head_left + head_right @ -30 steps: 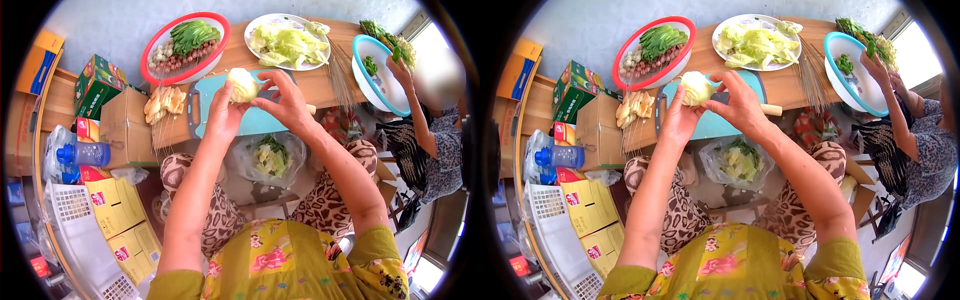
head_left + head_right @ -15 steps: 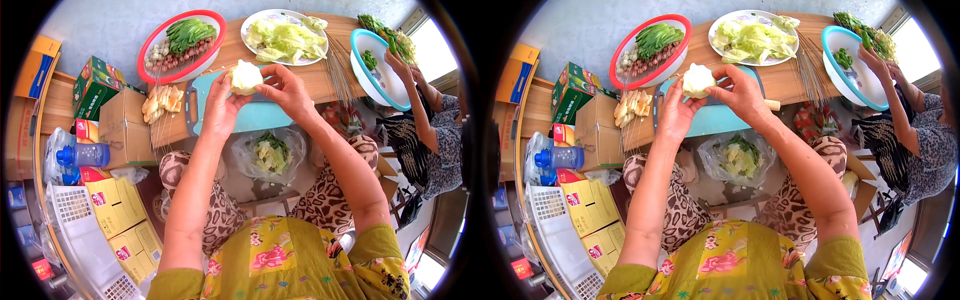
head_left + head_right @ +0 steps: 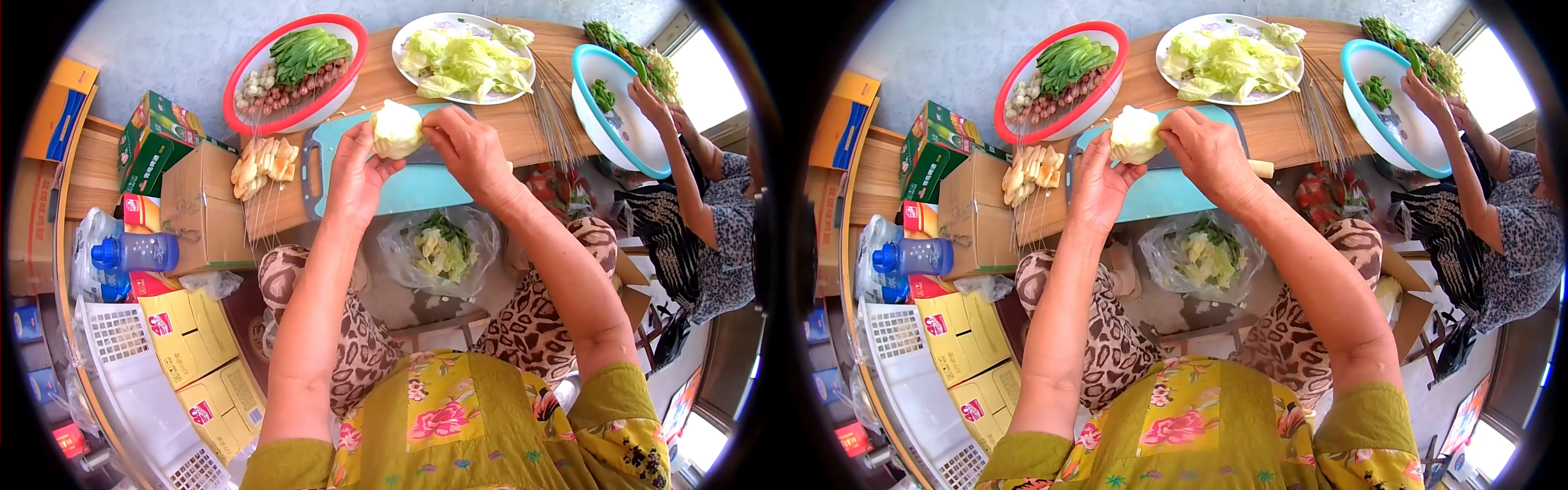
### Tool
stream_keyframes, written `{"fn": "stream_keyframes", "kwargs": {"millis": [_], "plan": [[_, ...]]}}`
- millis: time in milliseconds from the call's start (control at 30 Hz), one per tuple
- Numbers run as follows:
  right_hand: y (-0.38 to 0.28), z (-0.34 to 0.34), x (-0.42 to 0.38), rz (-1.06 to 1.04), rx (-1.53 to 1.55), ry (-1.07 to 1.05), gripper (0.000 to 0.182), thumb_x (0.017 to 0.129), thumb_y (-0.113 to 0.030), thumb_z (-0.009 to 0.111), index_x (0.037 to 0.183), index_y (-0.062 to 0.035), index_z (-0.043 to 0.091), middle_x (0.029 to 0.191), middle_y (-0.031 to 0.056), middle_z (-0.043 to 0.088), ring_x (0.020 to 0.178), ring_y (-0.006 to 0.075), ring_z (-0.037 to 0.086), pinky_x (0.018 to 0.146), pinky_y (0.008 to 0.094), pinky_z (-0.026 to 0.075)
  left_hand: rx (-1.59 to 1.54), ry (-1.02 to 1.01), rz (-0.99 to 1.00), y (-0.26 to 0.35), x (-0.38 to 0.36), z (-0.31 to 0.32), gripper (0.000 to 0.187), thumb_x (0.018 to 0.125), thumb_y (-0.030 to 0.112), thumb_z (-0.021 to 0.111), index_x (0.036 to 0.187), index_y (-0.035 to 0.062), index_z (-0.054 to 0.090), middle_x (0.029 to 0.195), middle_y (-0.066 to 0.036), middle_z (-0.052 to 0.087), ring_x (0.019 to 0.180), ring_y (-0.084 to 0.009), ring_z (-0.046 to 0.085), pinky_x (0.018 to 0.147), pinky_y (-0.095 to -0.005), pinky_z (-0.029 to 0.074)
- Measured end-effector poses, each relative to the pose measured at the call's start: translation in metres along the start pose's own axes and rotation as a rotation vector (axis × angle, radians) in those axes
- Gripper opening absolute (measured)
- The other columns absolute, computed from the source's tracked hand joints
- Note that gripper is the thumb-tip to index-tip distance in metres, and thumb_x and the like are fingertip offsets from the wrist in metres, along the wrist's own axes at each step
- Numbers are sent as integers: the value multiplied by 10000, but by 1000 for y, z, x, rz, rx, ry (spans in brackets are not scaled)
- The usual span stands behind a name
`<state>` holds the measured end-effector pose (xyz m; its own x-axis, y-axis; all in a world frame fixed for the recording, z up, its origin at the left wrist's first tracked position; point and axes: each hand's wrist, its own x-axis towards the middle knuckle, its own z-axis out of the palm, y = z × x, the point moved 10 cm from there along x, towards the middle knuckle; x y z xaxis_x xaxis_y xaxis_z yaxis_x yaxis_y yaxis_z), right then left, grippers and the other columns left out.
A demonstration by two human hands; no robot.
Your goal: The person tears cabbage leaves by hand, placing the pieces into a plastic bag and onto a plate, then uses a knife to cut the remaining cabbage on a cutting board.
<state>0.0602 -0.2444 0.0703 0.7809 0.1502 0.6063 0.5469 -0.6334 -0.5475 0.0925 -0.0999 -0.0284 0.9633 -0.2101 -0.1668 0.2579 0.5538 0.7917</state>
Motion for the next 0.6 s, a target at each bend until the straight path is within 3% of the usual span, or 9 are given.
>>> {"fn": "stream_keyframes", "kwargs": {"millis": [133, 233, 333, 400, 533, 600], "plan": [[4, 0, 1, 83, 83, -15, 111, 826, -95, 629, 875, -30, 553, 794, 117, 581, 689, 302, 608, 590, 381, 483, 25, 52, 5, 0, 0, -4, 314, 912, 325, 592, 1121, 100, 527, 1115, -69, 564, 988, -229, 577, 727, -343, 539], [-1, 1, 1, 1, 45, 10, 115, 812, -70, 639, 873, -22, 554, 798, 116, 582, 670, 287, 606, 587, 360, 487, 37, 40, 13, 1, 1, -3, 333, 913, 326, 590, 1142, 98, 505, 1118, -76, 563, 988, -222, 577, 729, -344, 534], [11, -2, 1, 117, 241, 48, 104, 797, -37, 646, 850, -6, 561, 787, 110, 582, 651, 260, 604, 583, 337, 484, 72, 17, 46, 4, 2, -3, 358, 912, 302, 597, 1174, 90, 475, 1133, -80, 557, 991, -211, 576, 740, -343, 530], [20, 6, -2, 213, 269, -53, 119, 807, -17, 647, 902, -5, 576, 823, 59, 607, 737, 137, 614, 667, 265, 491, 118, 14, 91, 9, 0, -2, 368, 911, 286, 601, 1186, 85, 463, 1142, -80, 554, 994, -204, 574, 745, -342, 528], [20, 8, -3, 197, 274, -58, 94, 810, -8, 619, 892, 2, 574, 799, 53, 612, 733, 119, 617, 658, 255, 489, 187, 0, 167, 19, -2, 3, 381, 905, 248, 613, 1201, 74, 446, 1161, -78, 546, 1003, -194, 570, 754, -337, 525], [35, 8, -6, 344, 371, -5, 96, 779, -53, 619, 801, 18, 558, 741, 108, 613, 660, 154, 627, 604, 280, 497, 190, -11, 166, 21, -3, 6, 380, 906, 246, 612, 1201, 76, 444, 1163, -76, 545, 1007, -193, 569, 756, -338, 524]]}}
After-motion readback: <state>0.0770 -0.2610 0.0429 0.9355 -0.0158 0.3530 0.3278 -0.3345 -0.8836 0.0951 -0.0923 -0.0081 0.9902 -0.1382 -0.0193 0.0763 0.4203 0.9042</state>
